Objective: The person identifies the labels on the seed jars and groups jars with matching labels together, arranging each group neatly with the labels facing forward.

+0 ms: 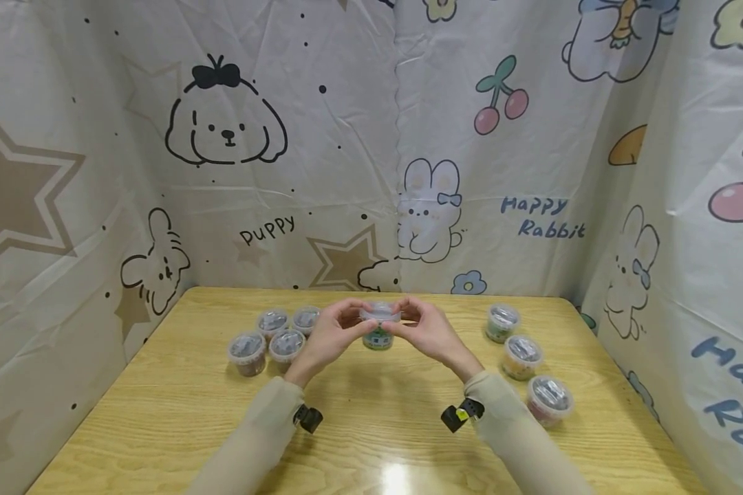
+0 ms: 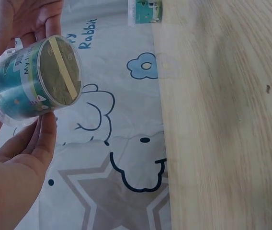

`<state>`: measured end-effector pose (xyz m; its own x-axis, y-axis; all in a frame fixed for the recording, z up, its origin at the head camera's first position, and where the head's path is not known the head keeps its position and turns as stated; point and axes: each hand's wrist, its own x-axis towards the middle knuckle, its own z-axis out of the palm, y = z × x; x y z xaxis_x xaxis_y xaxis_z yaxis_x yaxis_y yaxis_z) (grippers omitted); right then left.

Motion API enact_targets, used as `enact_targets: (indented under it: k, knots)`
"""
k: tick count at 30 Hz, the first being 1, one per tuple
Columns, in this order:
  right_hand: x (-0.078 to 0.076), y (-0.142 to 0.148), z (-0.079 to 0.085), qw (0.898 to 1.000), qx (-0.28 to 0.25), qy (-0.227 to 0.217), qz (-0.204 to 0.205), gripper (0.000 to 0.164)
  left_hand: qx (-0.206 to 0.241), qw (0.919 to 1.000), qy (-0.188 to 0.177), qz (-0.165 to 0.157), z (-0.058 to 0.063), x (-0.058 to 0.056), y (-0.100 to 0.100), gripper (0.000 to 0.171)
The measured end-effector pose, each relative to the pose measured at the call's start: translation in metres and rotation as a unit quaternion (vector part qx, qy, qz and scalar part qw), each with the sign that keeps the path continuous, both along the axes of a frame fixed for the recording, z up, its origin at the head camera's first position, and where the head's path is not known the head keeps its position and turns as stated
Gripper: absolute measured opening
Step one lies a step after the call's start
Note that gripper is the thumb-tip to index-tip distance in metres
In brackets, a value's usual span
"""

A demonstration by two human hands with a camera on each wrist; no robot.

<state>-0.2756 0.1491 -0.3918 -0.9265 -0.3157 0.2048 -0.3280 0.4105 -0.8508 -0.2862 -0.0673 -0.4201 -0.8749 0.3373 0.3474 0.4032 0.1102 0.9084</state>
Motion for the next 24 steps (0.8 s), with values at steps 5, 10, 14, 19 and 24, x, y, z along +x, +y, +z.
enact_targets:
  k: [5,10,14,19,24]
  knots:
    - [-0.005,0.008,0.008,0.999,0.042,0.005,-0.015,0.027,-0.028,0.9995,-0.011,0.005,0.003,-0.006,0.008,0.027]
    - [-0.014,0.019,0.008,0.998,0.061,0.007,-0.008,0.025,-0.055,0.9983,0.016,0.005,0.004,-0.013,0.017,0.029]
    - [-0.019,0.028,0.009,0.997,0.081,0.010,0.000,0.026,-0.063,0.9978,0.019,0.003,0.002,-0.016,0.024,0.032]
    - [-0.027,0.039,0.011,0.993,0.115,0.016,-0.007,0.027,-0.060,0.9981,0.005,0.007,-0.002,-0.023,0.034,0.034]
    - [-0.036,0.052,0.010,0.989,0.147,0.022,-0.020,0.027,-0.067,0.9975,0.018,0.011,-0.007,-0.030,0.049,0.034]
